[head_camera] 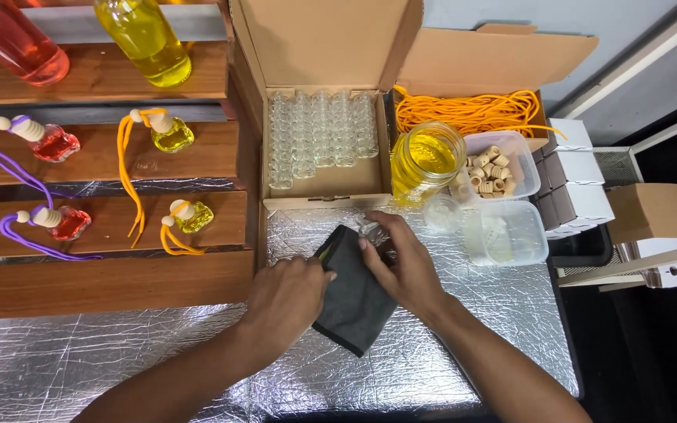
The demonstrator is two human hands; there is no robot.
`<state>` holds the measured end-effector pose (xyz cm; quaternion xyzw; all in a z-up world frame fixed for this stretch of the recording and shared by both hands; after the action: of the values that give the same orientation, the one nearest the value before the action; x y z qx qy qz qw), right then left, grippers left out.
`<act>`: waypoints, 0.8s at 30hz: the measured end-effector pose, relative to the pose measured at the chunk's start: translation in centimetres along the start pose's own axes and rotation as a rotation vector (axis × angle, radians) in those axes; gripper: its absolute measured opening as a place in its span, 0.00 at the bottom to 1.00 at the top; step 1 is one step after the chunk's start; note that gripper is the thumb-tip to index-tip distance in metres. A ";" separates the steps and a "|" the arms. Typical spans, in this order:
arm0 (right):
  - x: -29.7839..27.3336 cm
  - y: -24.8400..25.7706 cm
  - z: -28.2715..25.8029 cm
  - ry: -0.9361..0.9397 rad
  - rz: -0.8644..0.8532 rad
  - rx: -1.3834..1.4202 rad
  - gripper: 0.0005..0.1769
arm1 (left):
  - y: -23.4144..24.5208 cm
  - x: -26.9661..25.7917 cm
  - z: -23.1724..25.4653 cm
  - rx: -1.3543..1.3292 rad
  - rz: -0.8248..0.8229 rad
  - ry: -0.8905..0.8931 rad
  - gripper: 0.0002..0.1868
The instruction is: The person assembles a small cardboard box, places a perfume bottle inside, and then cleans a glass bottle using a cloth.
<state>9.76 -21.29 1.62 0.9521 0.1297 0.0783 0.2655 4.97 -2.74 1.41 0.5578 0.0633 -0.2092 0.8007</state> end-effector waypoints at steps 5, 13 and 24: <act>-0.4 -0.9 -1.4 0.250 0.016 0.143 0.26 | 1.5 0.6 0.4 -0.022 0.302 -0.132 0.19; 0.1 0.0 -0.3 0.217 0.086 0.107 0.24 | 0.8 0.0 0.0 -0.075 0.200 -0.126 0.17; 0.2 -2.0 1.6 -0.165 -0.141 0.605 0.13 | 2.0 0.3 -0.6 -0.361 0.196 -0.098 0.11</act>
<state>9.88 -20.41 -0.79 0.9797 0.1909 -0.0598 -0.0154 6.16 -1.71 2.87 0.3982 0.0062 -0.1427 0.9061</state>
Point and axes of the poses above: each hand's wrist, its own x-axis towards the middle knuckle, its own y-axis out of the back of the hand, z = x × y, the point moved 2 cm from there along x, towards the middle knuckle, and after that the axes turned 4 degrees about -x, right-handed, at the moved point
